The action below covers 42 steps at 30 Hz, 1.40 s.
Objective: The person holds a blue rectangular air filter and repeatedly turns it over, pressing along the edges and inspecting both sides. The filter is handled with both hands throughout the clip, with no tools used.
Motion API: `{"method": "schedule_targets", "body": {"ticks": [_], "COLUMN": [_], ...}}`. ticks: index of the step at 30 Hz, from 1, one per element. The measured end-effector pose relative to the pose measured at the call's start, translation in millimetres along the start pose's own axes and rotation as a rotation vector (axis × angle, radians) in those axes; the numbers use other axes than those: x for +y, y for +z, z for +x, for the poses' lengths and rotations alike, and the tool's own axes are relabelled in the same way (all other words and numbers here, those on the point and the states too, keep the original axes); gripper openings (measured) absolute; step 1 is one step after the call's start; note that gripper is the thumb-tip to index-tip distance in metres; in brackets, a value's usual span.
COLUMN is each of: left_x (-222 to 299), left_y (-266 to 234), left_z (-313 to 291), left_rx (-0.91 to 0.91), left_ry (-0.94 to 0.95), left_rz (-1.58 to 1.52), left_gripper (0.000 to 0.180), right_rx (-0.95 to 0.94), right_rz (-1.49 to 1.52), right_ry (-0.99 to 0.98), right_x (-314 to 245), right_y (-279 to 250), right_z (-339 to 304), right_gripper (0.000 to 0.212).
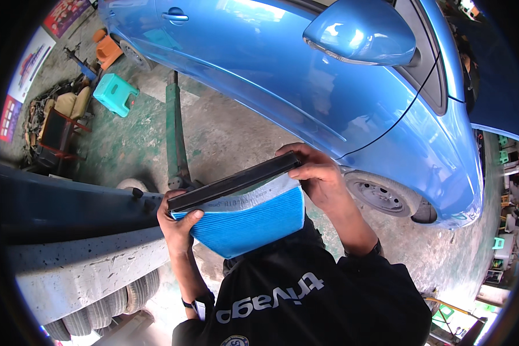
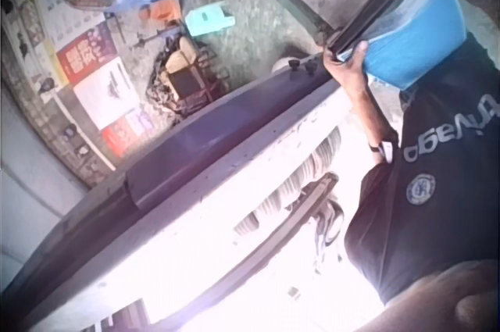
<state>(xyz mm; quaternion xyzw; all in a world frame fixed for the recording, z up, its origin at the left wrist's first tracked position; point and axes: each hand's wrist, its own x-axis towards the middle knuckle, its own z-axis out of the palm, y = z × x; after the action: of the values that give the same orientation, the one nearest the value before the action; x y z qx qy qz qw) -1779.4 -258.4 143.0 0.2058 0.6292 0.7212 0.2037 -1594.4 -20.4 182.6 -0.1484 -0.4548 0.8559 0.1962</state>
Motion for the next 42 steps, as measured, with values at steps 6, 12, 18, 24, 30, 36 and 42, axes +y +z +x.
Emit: {"method": "schedule_targets", "body": {"ticks": [6,12,18,24,30,36,42], "left_x": [-4.5,-2.4,6.9,7.9,12.1,6.4,-6.1], "left_y": [-9.0,-8.1,-2.9,3.6,10.3,10.1,4.9], "left_z": [-5.4,-18.0,-30.2,-38.3,-47.9,-27.5,8.0], "left_rx": [0.038,0.106,0.170,0.219,0.311,0.288,0.157], "left_ry": [0.013,0.037,0.093,0.118,0.081,0.000,-0.227], "left_rz": [-0.020,-0.028,0.017,0.001,-0.089,0.111,0.042], "left_gripper": [0.059,0.055,0.053,0.052,0.046,0.045,0.052], "right_rx": [-0.016,0.003,0.166,0.336,0.046,0.210,0.078], "right_rz": [0.019,0.099,-0.018,-0.581,-0.666,-0.860,-0.752], "right_ry": [0.038,0.054,-0.106,-0.655,-0.631,-0.603,-0.184], "right_x": [1.6,4.5,23.8,48.2,35.6,51.9,49.1], "right_y": [8.8,11.8,21.3,21.9,10.0,10.6,-8.8], "right_z": [-9.3,-11.1,-16.6,-9.4,-7.2,8.3,41.3], "right_gripper": [0.044,0.046,0.037,0.030,0.044,0.041,0.044]}}
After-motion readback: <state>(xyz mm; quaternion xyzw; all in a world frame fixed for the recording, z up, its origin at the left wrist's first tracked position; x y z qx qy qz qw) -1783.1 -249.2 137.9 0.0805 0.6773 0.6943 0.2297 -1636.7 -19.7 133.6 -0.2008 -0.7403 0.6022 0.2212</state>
